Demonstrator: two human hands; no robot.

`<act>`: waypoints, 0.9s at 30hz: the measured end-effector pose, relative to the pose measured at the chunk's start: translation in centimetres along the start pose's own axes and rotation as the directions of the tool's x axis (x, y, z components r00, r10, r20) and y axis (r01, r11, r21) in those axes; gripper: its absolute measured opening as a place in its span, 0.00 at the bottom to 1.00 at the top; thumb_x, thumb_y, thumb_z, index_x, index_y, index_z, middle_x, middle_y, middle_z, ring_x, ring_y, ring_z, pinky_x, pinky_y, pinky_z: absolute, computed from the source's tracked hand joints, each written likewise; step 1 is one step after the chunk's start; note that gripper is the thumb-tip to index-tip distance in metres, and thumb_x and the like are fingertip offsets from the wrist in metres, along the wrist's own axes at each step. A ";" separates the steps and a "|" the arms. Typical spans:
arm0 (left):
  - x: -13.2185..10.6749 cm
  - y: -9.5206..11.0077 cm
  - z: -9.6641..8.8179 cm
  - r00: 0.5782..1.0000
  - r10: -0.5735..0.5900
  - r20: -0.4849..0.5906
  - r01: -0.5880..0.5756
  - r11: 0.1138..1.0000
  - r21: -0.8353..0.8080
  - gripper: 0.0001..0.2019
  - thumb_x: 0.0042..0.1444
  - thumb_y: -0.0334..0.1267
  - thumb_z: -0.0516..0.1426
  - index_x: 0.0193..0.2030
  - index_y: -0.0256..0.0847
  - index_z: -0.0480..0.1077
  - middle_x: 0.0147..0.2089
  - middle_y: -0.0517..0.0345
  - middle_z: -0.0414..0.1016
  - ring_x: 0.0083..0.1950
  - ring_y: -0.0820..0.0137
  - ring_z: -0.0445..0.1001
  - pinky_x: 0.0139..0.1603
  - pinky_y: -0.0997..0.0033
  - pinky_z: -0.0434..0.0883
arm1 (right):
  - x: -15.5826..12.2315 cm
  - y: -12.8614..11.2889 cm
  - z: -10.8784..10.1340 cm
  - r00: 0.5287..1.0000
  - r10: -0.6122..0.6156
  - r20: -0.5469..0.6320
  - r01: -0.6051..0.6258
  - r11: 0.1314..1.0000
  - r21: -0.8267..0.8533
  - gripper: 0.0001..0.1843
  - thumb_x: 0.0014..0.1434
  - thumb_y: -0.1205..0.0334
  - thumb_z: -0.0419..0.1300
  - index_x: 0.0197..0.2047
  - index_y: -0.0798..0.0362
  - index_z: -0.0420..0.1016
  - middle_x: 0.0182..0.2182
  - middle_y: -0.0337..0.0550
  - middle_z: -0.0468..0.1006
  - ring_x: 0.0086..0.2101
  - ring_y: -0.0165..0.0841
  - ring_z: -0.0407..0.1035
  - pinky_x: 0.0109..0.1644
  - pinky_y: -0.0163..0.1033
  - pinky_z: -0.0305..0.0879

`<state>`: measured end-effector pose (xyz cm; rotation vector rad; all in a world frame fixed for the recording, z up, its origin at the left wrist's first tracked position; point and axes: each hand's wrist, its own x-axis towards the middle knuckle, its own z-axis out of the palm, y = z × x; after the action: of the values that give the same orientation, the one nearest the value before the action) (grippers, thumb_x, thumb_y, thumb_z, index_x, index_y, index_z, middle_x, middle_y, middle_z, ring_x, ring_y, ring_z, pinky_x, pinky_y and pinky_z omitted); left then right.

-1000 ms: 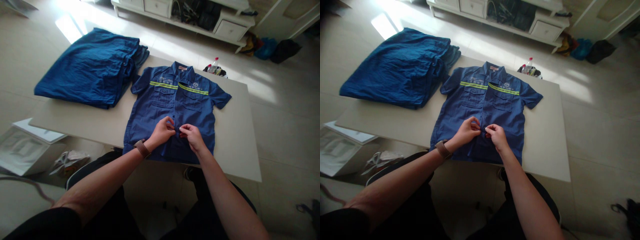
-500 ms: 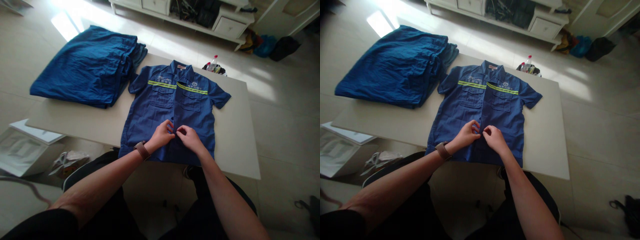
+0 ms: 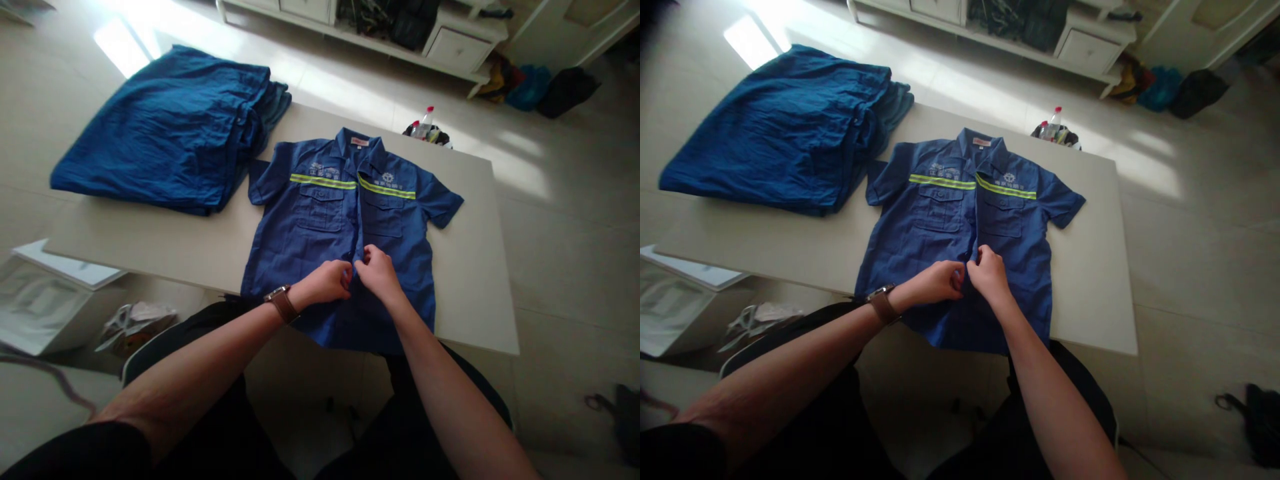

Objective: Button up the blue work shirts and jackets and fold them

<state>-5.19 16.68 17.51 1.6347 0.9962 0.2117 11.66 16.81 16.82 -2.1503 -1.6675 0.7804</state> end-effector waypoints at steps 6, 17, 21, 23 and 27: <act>0.8 -0.6 -0.7 0.980 0.117 -0.159 -0.068 0.957 0.282 0.15 0.56 0.27 0.56 0.50 0.38 0.73 0.45 0.52 0.79 0.44 0.66 0.78 0.45 0.69 0.72 | -0.2 0.1 0.1 1.000 -0.016 0.011 0.015 0.997 0.082 0.08 0.57 0.70 0.58 0.38 0.52 0.78 0.33 0.45 0.82 0.35 0.36 0.76 0.40 0.35 0.65; 0.7 -0.8 0.0 0.960 0.110 -0.256 0.067 0.801 0.595 0.17 0.67 0.34 0.52 0.58 0.43 0.76 0.52 0.46 0.76 0.52 0.57 0.75 0.50 0.61 0.71 | -0.2 0.5 0.3 0.997 -0.064 0.040 0.057 0.985 0.165 0.06 0.51 0.64 0.62 0.35 0.52 0.77 0.27 0.38 0.79 0.29 0.32 0.71 0.36 0.35 0.63; 0.9 -0.6 0.2 0.952 0.084 -0.295 0.100 0.824 0.557 0.12 0.65 0.33 0.55 0.47 0.41 0.80 0.46 0.47 0.77 0.46 0.59 0.77 0.49 0.63 0.69 | -0.6 0.4 0.5 0.993 -0.079 0.084 0.065 0.984 0.164 0.06 0.50 0.64 0.61 0.34 0.52 0.76 0.26 0.37 0.77 0.27 0.31 0.69 0.34 0.34 0.61; 1.2 -0.7 0.4 0.947 0.106 -0.304 0.081 0.836 0.543 0.11 0.63 0.32 0.56 0.45 0.41 0.80 0.44 0.47 0.77 0.46 0.60 0.77 0.49 0.64 0.68 | -0.8 0.2 0.7 0.992 -0.095 0.086 0.081 0.984 0.160 0.07 0.49 0.64 0.60 0.34 0.52 0.76 0.26 0.37 0.77 0.27 0.31 0.68 0.34 0.34 0.61; 1.9 -1.2 0.8 0.943 0.121 -0.311 0.060 0.854 0.516 0.10 0.63 0.29 0.54 0.45 0.40 0.78 0.45 0.48 0.77 0.45 0.62 0.77 0.47 0.66 0.69 | -1.0 -0.1 0.6 0.990 -0.106 0.092 0.093 0.987 0.132 0.06 0.49 0.64 0.60 0.33 0.52 0.76 0.26 0.38 0.76 0.28 0.32 0.68 0.35 0.35 0.60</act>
<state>-4.14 17.41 15.49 2.1603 1.3719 0.2618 11.02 15.85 16.62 -1.9559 -1.7095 0.9505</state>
